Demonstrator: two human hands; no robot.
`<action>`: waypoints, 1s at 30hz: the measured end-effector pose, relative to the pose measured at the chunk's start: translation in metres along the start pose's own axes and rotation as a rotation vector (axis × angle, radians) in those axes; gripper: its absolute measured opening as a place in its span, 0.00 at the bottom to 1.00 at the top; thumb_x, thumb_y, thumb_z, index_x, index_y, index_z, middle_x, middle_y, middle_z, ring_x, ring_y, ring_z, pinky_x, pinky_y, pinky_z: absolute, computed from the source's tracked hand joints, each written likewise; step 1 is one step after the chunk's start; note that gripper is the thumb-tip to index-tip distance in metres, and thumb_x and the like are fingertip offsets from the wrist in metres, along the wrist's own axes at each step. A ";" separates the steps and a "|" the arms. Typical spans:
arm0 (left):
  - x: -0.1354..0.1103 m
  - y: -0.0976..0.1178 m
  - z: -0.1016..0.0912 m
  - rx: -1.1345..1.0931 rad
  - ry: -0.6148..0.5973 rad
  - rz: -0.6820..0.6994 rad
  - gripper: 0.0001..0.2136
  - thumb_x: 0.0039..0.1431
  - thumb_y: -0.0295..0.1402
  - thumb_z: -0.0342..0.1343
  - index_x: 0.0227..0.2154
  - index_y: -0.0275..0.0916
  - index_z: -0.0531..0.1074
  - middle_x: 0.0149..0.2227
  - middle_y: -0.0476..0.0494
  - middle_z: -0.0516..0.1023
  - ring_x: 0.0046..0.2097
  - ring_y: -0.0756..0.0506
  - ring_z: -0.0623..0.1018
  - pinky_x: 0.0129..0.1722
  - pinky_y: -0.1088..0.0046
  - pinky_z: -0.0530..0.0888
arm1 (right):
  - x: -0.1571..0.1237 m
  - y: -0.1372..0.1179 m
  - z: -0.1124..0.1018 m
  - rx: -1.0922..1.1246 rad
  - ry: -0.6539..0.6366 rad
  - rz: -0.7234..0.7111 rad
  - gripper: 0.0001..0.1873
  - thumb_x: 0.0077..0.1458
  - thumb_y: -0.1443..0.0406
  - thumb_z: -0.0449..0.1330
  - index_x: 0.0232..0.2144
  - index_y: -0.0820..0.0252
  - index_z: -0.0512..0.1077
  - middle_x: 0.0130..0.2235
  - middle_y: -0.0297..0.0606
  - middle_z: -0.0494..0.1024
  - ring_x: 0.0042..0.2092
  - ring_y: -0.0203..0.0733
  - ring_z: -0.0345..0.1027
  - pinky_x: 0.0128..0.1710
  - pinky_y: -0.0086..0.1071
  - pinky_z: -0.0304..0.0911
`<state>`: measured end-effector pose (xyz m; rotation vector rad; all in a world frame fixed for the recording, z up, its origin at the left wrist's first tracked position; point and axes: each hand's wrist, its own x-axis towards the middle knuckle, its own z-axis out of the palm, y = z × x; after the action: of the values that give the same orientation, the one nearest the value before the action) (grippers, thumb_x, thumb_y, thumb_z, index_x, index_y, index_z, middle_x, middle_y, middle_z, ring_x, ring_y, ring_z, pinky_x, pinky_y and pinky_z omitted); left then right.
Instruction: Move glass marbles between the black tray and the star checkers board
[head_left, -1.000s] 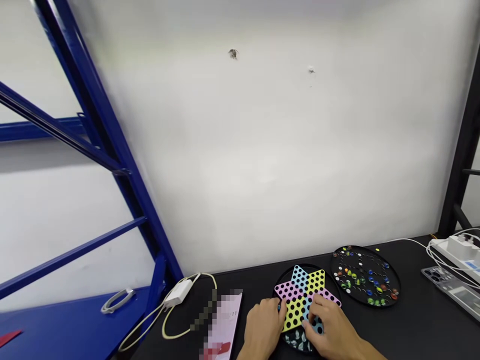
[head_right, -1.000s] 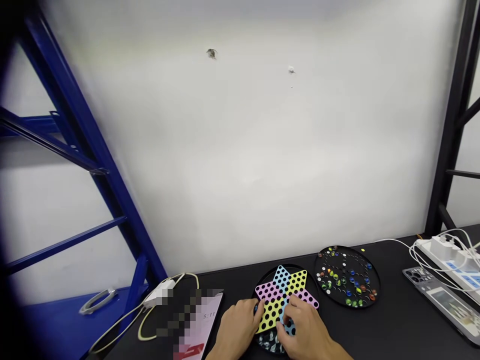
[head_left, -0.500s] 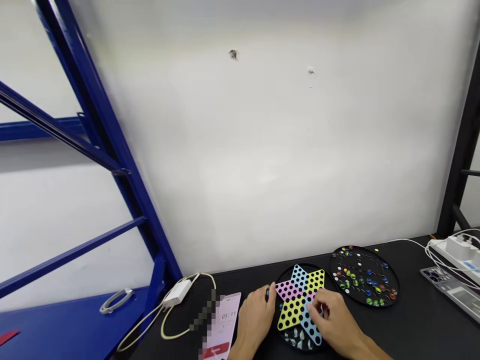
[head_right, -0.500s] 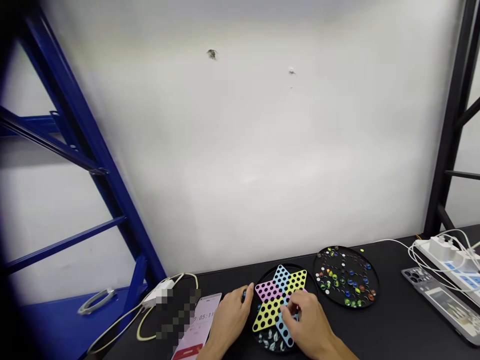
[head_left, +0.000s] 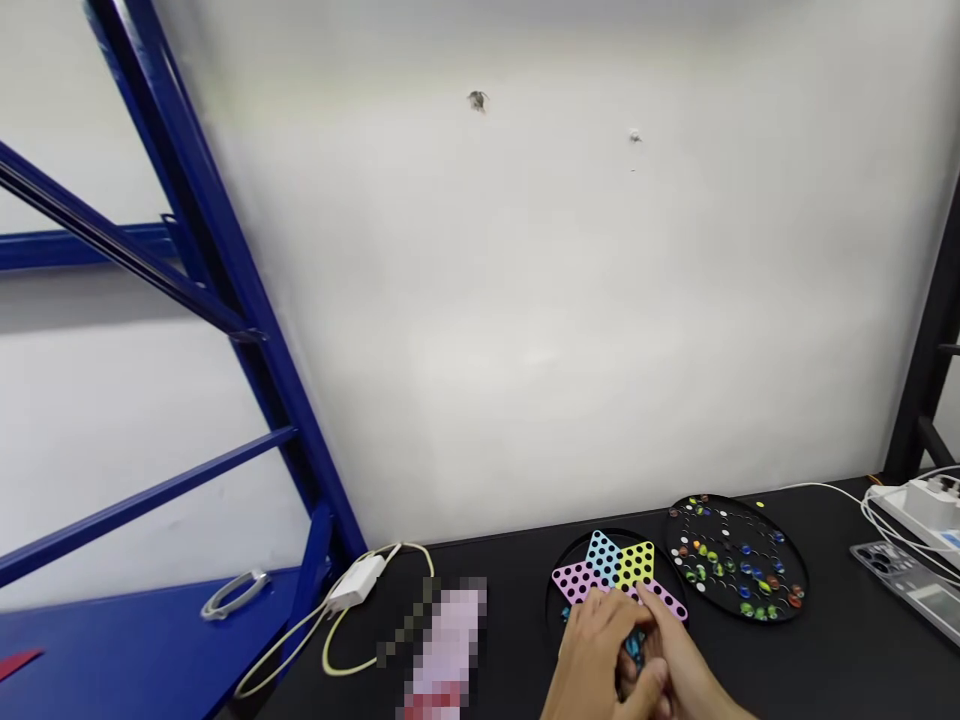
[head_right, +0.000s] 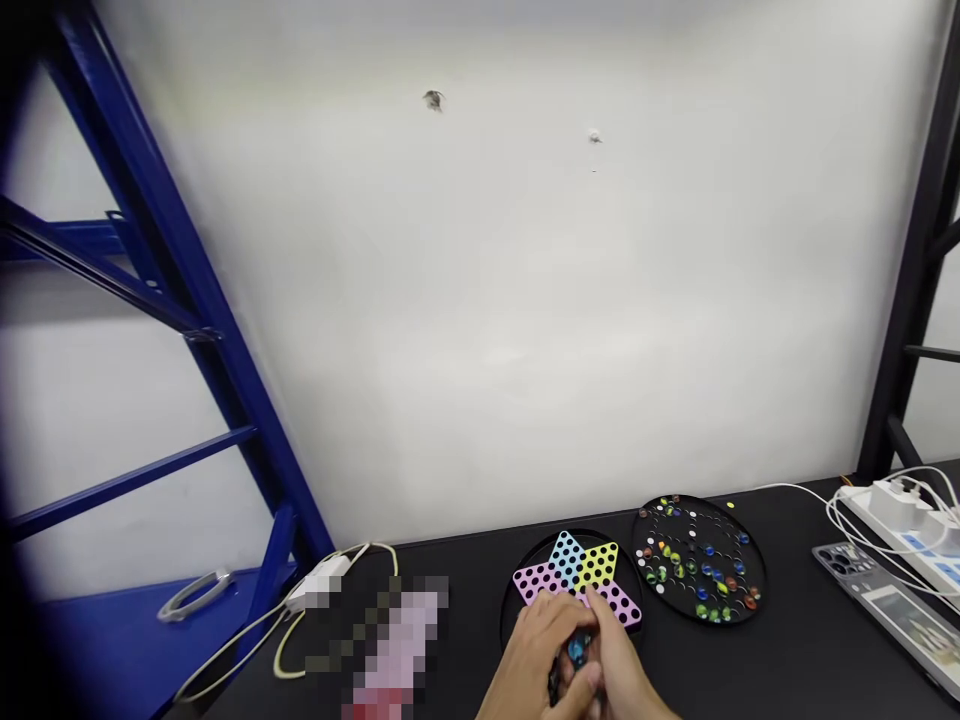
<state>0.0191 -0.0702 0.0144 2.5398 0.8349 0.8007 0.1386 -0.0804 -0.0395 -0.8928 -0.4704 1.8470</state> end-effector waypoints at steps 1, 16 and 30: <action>0.000 -0.001 -0.005 -0.006 0.009 0.002 0.14 0.64 0.45 0.50 0.46 0.47 0.72 0.46 0.45 0.77 0.46 0.42 0.75 0.47 0.67 0.70 | -0.004 -0.006 0.000 0.012 0.008 0.029 0.34 0.55 0.36 0.51 0.17 0.57 0.61 0.11 0.27 0.60 0.11 0.26 0.44 0.11 0.22 0.36; -0.003 -0.057 -0.027 0.411 -0.193 -0.550 0.09 0.68 0.36 0.49 0.35 0.42 0.73 0.38 0.48 0.78 0.40 0.45 0.78 0.36 0.72 0.64 | -0.020 -0.033 -0.008 0.106 0.101 -0.108 0.21 0.60 0.51 0.57 0.23 0.58 0.62 0.18 0.24 0.62 0.14 0.23 0.40 0.16 0.25 0.30; -0.003 -0.059 -0.026 0.455 -0.160 -0.434 0.21 0.73 0.38 0.34 0.33 0.43 0.72 0.37 0.46 0.80 0.38 0.44 0.79 0.35 0.71 0.67 | -0.024 -0.041 0.002 -0.020 0.013 -0.003 0.26 0.61 0.46 0.54 0.22 0.59 0.64 0.16 0.25 0.63 0.12 0.22 0.40 0.15 0.24 0.28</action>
<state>-0.0245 -0.0231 0.0049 2.5841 1.5844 0.2866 0.1679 -0.0844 -0.0020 -0.9166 -0.4819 1.8356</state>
